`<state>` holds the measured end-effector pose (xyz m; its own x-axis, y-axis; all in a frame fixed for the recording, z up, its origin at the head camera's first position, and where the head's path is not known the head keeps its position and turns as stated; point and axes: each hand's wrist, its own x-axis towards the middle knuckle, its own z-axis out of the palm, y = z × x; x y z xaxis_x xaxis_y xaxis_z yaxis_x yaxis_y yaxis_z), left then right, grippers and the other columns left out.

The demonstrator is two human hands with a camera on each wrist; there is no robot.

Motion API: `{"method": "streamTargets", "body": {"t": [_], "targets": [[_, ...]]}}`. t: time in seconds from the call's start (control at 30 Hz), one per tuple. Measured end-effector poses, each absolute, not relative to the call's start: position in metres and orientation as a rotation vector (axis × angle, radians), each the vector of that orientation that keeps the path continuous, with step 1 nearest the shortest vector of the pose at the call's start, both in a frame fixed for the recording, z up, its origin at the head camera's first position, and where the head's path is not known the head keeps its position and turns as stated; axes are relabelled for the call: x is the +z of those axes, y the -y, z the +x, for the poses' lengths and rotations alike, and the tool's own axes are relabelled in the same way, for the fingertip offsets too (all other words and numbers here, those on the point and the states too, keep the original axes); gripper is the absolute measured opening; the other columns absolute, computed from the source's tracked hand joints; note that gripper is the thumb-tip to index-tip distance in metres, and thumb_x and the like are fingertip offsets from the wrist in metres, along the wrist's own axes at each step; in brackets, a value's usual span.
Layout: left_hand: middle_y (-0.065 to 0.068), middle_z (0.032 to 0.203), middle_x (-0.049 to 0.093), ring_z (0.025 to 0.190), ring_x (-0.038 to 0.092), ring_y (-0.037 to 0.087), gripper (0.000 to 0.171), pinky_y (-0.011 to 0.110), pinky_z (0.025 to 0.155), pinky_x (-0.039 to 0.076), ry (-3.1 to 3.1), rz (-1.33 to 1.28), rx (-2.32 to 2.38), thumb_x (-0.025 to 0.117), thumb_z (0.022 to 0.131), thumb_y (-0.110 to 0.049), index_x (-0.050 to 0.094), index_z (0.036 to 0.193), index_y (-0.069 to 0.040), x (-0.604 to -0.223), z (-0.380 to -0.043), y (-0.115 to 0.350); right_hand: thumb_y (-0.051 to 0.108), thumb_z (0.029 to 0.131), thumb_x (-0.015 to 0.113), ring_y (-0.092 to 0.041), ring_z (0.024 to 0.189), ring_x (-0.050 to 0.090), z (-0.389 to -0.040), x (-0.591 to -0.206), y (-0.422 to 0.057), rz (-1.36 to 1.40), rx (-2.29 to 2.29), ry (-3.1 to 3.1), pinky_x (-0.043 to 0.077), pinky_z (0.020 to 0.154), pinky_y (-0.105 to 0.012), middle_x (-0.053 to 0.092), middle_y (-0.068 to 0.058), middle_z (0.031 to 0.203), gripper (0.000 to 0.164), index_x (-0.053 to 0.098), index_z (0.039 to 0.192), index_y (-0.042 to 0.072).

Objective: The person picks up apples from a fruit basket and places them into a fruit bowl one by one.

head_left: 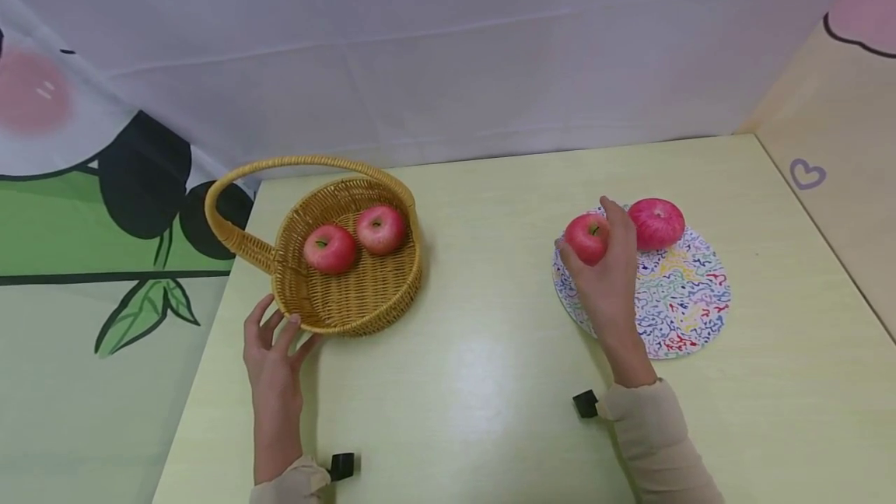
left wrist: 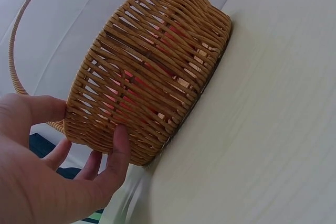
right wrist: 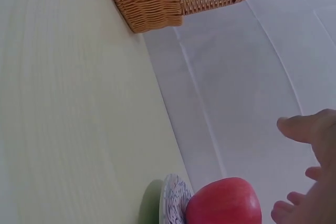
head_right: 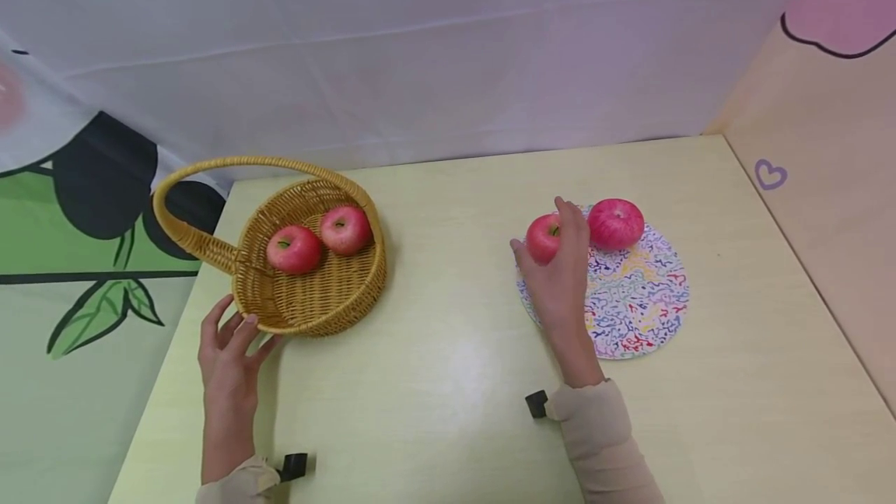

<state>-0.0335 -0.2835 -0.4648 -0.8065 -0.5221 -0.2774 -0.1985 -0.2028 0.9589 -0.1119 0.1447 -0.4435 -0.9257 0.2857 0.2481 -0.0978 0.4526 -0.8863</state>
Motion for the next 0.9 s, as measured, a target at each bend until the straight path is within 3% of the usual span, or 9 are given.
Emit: {"method": "streamTargets", "body": {"t": [0.23, 0.37, 0.47, 0.6, 0.67, 0.9], "targets": [[-0.002, 0.149, 0.047, 0.132, 0.053, 0.020, 0.056, 0.023, 0.084, 0.063, 1.832, 0.857, -2.102, 0.065, 0.104, -0.022, 0.041, 0.154, -0.032, -0.463, -0.033, 0.283, 0.009, 0.083, 0.087, -0.023, 0.153, 0.035, -0.114, -0.441, -0.141, 0.116, 1.504, 2.362, 0.051, 0.109, -0.062, 0.038, -0.005, 0.165, 0.092, 0.038, 0.160, 0.018], [-0.002, 0.148, 0.048, 0.132, 0.053, 0.021, 0.056, 0.023, 0.084, 0.063, 1.829, 0.851, -2.098, 0.065, 0.104, -0.022, 0.042, 0.154, -0.032, -0.463, -0.033, 0.282, 0.009, 0.085, 0.085, -0.023, 0.155, 0.035, -0.114, -0.440, -0.140, 0.249, 1.593, 2.389, 0.046, 0.115, -0.060, 0.036, -0.002, 0.167, 0.091, 0.037, 0.161, 0.023], [-0.003, 0.147, 0.048, 0.132, 0.054, 0.021, 0.057, 0.024, 0.083, 0.063, 1.823, 0.855, -2.102, 0.066, 0.103, -0.021, 0.042, 0.154, -0.032, -0.464, -0.033, 0.283, 0.006, 0.086, 0.083, -0.020, 0.155, 0.036, -0.116, -0.441, -0.138, 0.344, 1.710, 2.370, 0.042, 0.122, -0.046, 0.035, 0.003, 0.168, 0.089, 0.038, 0.161, 0.025], [-0.003, 0.148, 0.047, 0.132, 0.053, 0.020, 0.057, 0.024, 0.083, 0.063, 1.820, 0.859, -2.109, 0.066, 0.103, -0.021, 0.042, 0.154, -0.032, -0.465, -0.033, 0.283, -0.003, 0.085, 0.080, -0.021, 0.154, 0.037, -0.118, -0.442, -0.135, 0.517, 1.876, 2.289, 0.038, 0.124, -0.026, 0.035, 0.004, 0.168, 0.089, 0.039, 0.160, 0.019], [-0.002, 0.149, 0.047, 0.133, 0.053, 0.020, 0.057, 0.024, 0.084, 0.063, 1.826, 0.855, -2.110, 0.066, 0.104, -0.021, 0.041, 0.154, -0.032, -0.465, -0.034, 0.283, -0.006, 0.085, 0.079, -0.023, 0.155, 0.037, -0.119, -0.442, -0.133, 0.605, 1.924, 2.271, 0.037, 0.123, -0.023, 0.036, 0.002, 0.167, 0.089, 0.038, 0.161, 0.016], [-0.002, 0.151, 0.045, 0.134, 0.052, 0.020, 0.058, 0.024, 0.085, 0.063, 1.826, 0.852, -2.122, 0.065, 0.104, -0.022, 0.040, 0.155, -0.032, -0.466, -0.034, 0.285, -0.002, 0.086, 0.079, -0.025, 0.155, 0.036, -0.119, -0.437, -0.124, 0.808, 1.975, 2.302, 0.036, 0.125, -0.028, 0.036, -0.001, 0.167, 0.088, 0.037, 0.161, 0.014]]}}
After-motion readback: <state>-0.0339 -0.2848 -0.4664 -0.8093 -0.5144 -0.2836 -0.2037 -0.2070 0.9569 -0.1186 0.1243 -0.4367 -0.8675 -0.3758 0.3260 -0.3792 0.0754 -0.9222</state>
